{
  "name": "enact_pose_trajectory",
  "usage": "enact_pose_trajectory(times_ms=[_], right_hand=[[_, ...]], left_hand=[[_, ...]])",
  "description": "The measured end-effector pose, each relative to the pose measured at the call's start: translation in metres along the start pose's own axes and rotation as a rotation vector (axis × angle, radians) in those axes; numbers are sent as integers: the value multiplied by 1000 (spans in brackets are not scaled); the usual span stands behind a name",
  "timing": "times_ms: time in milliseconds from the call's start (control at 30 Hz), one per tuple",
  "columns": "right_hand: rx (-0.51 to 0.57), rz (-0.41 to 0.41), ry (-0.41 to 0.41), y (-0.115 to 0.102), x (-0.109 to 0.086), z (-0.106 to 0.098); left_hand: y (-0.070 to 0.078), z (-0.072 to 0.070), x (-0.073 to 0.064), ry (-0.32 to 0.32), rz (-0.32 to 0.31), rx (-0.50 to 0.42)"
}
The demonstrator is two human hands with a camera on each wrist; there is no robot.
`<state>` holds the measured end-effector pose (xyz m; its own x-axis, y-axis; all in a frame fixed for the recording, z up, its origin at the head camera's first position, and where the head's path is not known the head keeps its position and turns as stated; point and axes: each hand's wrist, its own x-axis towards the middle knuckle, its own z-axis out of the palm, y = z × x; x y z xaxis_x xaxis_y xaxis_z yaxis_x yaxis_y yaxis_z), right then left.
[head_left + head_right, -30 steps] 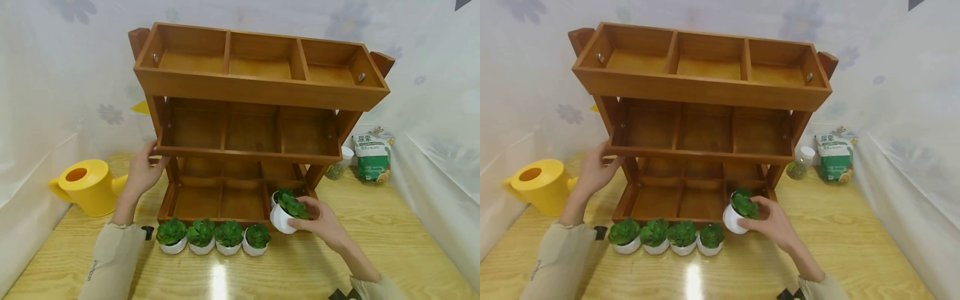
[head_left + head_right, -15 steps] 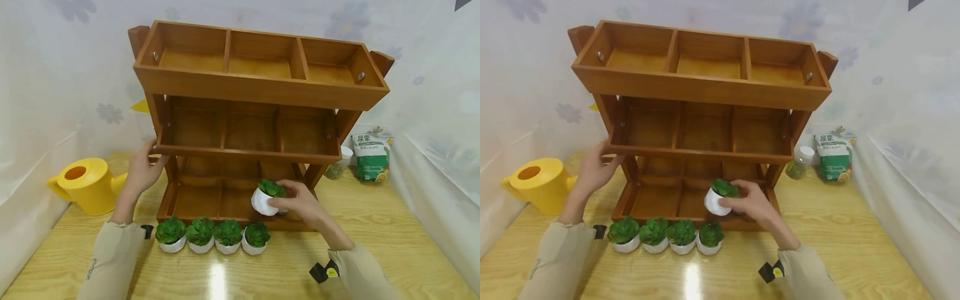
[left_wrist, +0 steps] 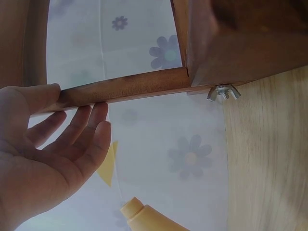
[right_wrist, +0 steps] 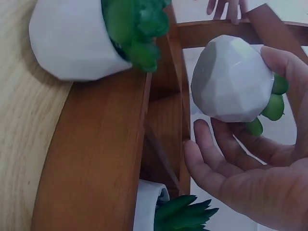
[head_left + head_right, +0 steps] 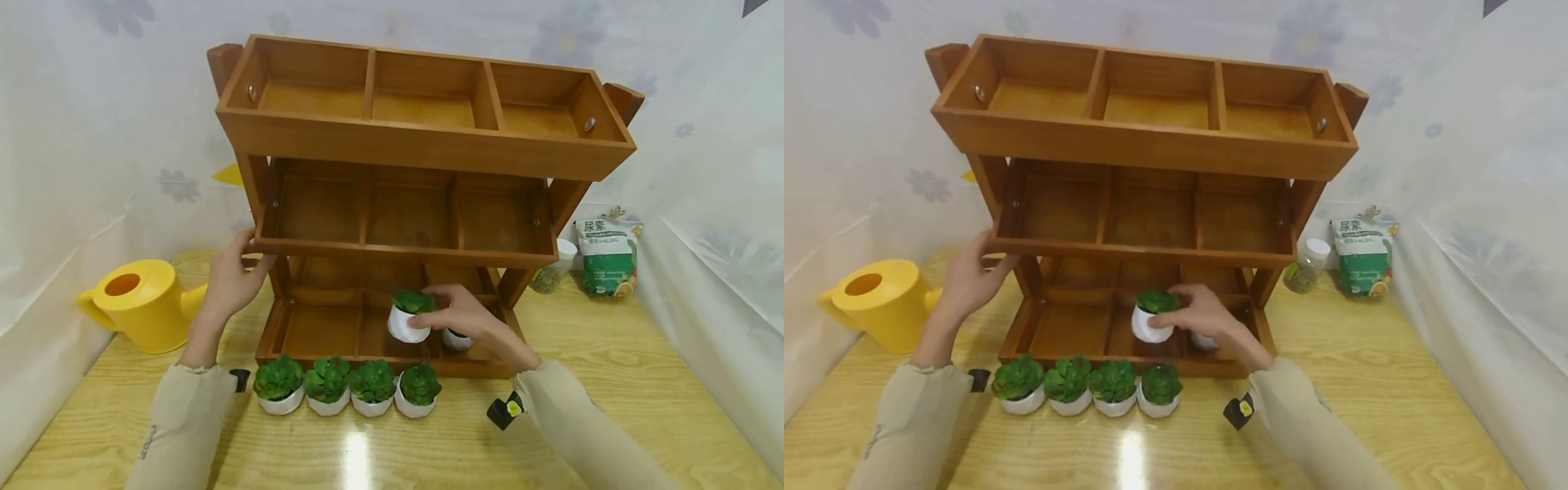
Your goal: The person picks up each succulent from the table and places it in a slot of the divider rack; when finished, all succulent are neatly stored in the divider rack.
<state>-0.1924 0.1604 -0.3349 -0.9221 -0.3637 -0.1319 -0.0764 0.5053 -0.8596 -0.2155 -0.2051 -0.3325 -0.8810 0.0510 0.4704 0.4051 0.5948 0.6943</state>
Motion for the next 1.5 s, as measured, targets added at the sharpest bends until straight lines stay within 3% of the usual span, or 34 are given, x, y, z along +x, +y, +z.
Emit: enact_pose_trajectory(times_ms=[333, 600, 967, 1167, 1500], right_hand=[[-207, 23, 2, 5, 18, 6], [-217, -38, -112, 9, 32, 12], [-373, -31, -175, 5, 45, 18], [-450, -61, -181, 4, 50, 19], [-474, -129, -185, 7, 53, 25]], left_hand=[[0, 3, 0, -14, -5, -2], [1, 1, -1, 0, -13, 23], [2, 1, -2, 8, -3, 32], [2, 0, -2, 3, -1, 22], [3, 0, -2, -3, -6, 16]])
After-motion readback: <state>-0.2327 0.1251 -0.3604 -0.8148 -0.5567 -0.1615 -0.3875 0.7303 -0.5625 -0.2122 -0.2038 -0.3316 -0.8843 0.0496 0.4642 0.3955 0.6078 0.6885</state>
